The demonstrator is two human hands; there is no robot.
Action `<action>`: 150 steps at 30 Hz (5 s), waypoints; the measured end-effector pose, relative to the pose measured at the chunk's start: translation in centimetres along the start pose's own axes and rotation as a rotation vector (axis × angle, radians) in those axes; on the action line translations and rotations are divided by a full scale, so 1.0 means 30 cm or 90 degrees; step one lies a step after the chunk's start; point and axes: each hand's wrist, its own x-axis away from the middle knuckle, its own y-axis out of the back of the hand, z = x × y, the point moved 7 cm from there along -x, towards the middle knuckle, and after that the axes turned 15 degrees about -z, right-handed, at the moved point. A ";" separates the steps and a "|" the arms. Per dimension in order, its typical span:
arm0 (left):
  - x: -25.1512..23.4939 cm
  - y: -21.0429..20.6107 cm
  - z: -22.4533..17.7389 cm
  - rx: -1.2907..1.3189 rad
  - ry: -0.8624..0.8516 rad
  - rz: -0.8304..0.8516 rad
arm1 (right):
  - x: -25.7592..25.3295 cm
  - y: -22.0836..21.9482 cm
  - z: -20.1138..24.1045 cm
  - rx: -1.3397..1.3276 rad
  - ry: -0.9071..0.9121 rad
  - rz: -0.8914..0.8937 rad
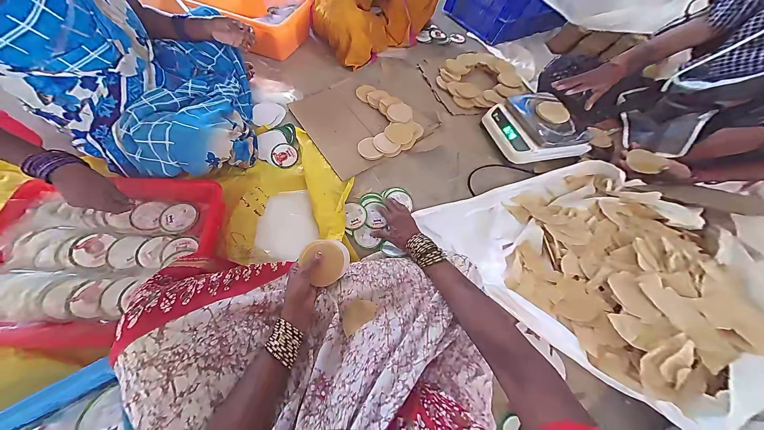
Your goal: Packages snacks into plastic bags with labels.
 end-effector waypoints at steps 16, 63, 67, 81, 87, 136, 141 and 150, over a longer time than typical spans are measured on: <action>0.010 0.001 -0.005 -0.038 -0.108 0.021 | 0.694 0.382 -0.218 -0.272 -0.321 -0.462; 0.055 0.029 -0.002 -0.017 -0.050 -0.015 | 1.308 0.363 -0.430 0.004 -0.572 -0.538; 0.059 0.030 -0.003 -0.005 -0.036 -0.008 | 1.205 0.485 -0.292 -0.035 -0.502 -0.631; 0.412 -0.010 0.069 0.158 0.103 0.174 | 0.737 0.412 0.505 -0.203 0.285 -0.677; 0.454 0.023 0.051 0.173 0.110 0.154 | 0.819 0.329 0.529 -0.208 0.331 -0.611; 0.359 -0.085 -0.047 -0.115 -0.333 0.252 | 0.836 0.499 0.258 -0.261 -0.139 -0.520; -0.020 -0.065 -0.195 -0.608 -0.538 0.099 | 0.837 0.409 0.146 -0.021 -0.162 -0.383; -0.106 -0.147 -0.074 -1.029 -0.578 0.115 | 0.854 0.364 0.115 -0.108 -0.171 -0.491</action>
